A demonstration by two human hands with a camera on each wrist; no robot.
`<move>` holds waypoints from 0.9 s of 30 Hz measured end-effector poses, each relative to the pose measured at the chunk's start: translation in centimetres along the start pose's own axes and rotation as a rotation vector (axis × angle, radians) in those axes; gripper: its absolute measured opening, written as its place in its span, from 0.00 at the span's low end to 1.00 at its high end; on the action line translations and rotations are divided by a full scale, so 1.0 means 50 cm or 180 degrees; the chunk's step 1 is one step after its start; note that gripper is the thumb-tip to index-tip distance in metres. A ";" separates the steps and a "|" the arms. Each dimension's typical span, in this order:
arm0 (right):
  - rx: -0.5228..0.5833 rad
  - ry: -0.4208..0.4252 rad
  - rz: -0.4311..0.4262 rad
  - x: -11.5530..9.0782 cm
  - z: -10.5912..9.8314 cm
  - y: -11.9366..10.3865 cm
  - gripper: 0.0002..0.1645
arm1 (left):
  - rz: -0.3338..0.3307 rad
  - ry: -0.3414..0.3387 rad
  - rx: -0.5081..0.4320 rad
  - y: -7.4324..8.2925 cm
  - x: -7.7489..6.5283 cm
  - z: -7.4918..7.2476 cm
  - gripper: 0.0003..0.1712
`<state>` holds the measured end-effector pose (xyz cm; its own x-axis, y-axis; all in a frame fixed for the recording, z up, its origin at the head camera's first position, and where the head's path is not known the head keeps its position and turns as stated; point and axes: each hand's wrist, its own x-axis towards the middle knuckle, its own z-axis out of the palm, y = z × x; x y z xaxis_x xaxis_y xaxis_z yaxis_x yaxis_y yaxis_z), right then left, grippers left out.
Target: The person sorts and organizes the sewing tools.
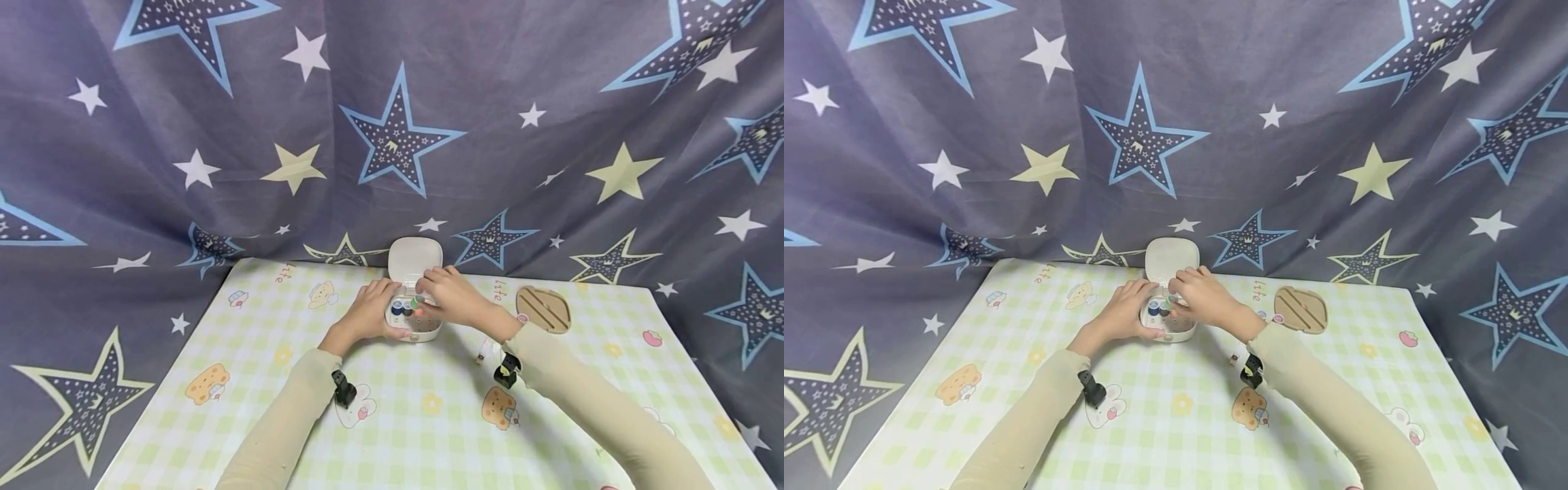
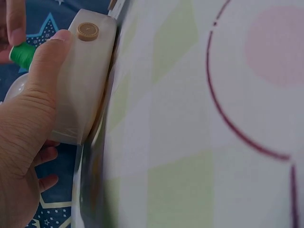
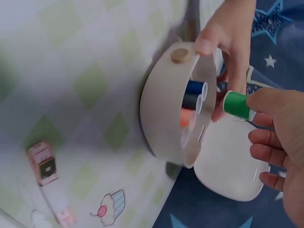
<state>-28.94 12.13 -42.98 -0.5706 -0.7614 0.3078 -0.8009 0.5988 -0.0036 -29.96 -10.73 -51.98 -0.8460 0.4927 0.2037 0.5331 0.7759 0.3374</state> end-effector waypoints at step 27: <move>-0.0420 -0.0335 -0.0547 0.037 0.068 -0.026 0.13 | -0.0021 -0.0125 -0.0086 -0.002 -0.004 -0.003 0.63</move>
<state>-29.57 9.13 -45.66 -0.4493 -0.8725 0.1922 -0.8611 0.4802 0.1669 -29.84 -10.99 -51.92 -0.8482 0.5032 0.1655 0.5268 0.7684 0.3635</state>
